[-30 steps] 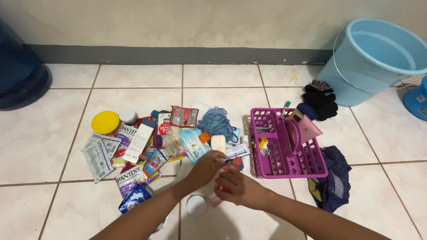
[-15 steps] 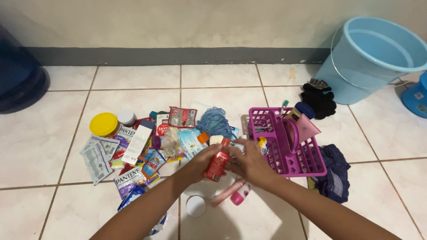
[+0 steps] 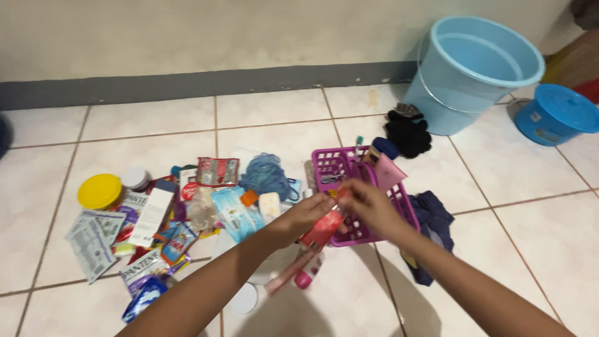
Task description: The person organizes various toiletries and personal care items from a pile on the floor into a pink plastic basket. They pick up items such as toothpaste, soap, and small bottles one by one and place them into the basket.
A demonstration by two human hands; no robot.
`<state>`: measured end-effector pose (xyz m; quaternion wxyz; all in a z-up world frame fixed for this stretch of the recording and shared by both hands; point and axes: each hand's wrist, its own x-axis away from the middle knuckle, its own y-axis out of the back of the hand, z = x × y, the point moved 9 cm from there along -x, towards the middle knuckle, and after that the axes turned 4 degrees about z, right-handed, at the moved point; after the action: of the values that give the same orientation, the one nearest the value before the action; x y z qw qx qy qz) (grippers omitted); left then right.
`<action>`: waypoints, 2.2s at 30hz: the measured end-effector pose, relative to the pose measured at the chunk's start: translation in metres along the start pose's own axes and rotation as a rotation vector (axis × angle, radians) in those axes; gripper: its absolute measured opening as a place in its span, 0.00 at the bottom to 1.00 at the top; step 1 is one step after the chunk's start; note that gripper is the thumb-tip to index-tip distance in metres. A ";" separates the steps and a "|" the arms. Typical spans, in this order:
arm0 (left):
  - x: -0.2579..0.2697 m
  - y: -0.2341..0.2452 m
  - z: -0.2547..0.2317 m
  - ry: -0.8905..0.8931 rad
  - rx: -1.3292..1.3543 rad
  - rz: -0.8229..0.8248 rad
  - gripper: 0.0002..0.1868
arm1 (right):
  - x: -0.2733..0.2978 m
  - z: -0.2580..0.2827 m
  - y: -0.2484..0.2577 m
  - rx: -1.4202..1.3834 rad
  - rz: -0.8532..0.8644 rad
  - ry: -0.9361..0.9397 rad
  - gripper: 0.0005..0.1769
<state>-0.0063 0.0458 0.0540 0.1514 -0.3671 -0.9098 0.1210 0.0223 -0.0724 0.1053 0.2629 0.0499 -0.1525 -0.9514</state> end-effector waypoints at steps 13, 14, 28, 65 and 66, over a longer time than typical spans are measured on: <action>-0.072 -0.037 0.041 0.009 -0.330 0.077 0.11 | 0.061 -0.008 0.157 0.111 -0.312 -0.109 0.12; -0.072 -0.038 0.043 -0.002 -0.335 0.068 0.12 | 0.063 -0.014 0.162 0.155 -0.326 -0.143 0.13; -0.052 -0.046 0.036 -0.213 -1.380 -0.151 0.16 | 0.056 -0.049 0.120 0.712 -0.179 -0.163 0.14; -0.014 0.015 0.091 -0.497 -1.778 -0.264 0.12 | 0.079 -0.029 -0.043 0.950 0.321 0.510 0.15; -0.008 0.002 0.092 -0.635 -1.863 -0.212 0.15 | 0.078 -0.030 -0.045 0.942 0.338 0.510 0.15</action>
<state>-0.0332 0.0312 -0.0334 -0.4388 -0.2069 -0.6680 -0.5643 -0.0616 -0.0839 0.0616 0.3894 0.3652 -0.4985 -0.6830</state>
